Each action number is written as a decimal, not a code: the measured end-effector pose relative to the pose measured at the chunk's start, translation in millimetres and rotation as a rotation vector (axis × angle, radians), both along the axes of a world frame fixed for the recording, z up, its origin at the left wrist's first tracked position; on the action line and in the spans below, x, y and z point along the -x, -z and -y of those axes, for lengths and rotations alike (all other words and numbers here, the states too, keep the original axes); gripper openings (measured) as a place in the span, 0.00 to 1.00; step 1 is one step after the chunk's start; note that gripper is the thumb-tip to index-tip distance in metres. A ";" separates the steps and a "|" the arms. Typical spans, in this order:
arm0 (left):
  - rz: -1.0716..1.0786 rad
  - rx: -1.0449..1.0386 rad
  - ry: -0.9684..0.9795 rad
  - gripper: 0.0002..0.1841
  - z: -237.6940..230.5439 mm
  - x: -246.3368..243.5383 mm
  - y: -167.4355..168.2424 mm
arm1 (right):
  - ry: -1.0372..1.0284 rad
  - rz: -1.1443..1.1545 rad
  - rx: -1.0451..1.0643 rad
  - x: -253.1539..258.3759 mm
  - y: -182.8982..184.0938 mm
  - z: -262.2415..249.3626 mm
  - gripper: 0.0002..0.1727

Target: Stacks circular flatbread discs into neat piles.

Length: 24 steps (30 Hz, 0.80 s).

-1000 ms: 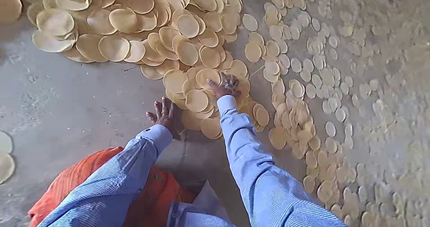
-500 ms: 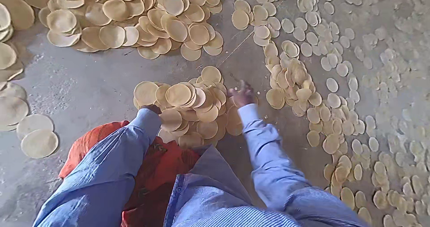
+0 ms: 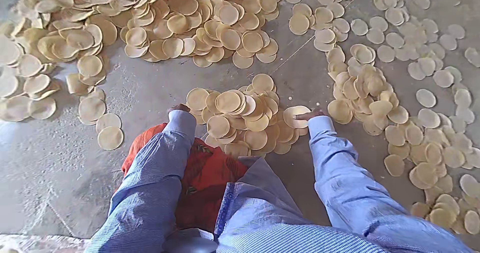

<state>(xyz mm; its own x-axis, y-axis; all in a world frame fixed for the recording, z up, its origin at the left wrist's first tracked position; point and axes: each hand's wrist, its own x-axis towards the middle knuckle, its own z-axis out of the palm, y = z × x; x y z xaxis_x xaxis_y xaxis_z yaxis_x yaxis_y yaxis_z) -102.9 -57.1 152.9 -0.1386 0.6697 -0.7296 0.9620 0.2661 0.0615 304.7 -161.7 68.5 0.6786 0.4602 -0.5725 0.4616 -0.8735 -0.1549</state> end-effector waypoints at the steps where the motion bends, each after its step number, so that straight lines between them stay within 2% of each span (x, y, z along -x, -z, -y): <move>1: -0.024 0.018 0.018 0.23 -2.8 0.1 0.6 | -0.016 0.043 -0.098 -10.4 18.1 4.3 0.46; 3: -0.015 0.018 -0.036 0.23 -10.0 3.1 11.4 | -0.088 0.038 -0.148 -26.7 19.0 5.8 0.44; 4: 0.046 -0.035 -0.162 0.23 -14.0 5.9 21.2 | -0.122 0.048 -0.199 -29.3 9.0 5.8 0.39; 5: 0.145 -0.135 -0.379 0.22 -18.9 8.8 35.6 | -0.135 0.063 -0.256 -28.3 -4.6 5.8 0.38; 6: 0.220 -0.213 -0.523 0.21 -25.6 9.7 47.6 | -0.130 0.070 -0.302 -24.7 -20.3 4.7 0.40; 7: 0.251 -0.264 -0.567 0.20 -32.7 8.3 56.4 | -0.118 0.064 -0.357 -17.8 -36.4 3.8 0.40; 8: 0.248 -0.286 -0.521 0.20 -40.0 6.7 64.7 | -0.115 0.040 -0.428 -8.0 -51.4 3.2 0.37; 10: 0.221 -0.315 -0.380 0.29 -50.3 3.9 81.5 | -0.127 -0.102 -0.557 14.6 -68.7 1.8 0.29; 12: 0.176 -0.321 -0.269 0.39 -55.4 1.3 93.9 | -0.153 -0.356 -0.612 35.4 -67.8 -2.8 0.20; 14: 0.133 -0.315 -0.197 0.40 -61.1 0.2 106.9 | -0.170 -0.521 -0.543 47.4 -52.8 -18.5 0.12; 16: 0.075 -0.280 -0.147 0.39 -64.8 -0.3 115.6 | -0.170 -0.448 -0.431 46.4 -28.1 -44.3 0.17; 19: 0.044 -0.283 -0.133 0.41 -71.3 -1.0 116.4 | -0.203 -0.147 -0.330 36.3 11.5 -94.1 0.29; 24: 0.098 -0.266 -0.159 0.44 -78.3 0.3 117.8 | -0.462 0.141 -0.156 54.4 38.5 -152.9 0.44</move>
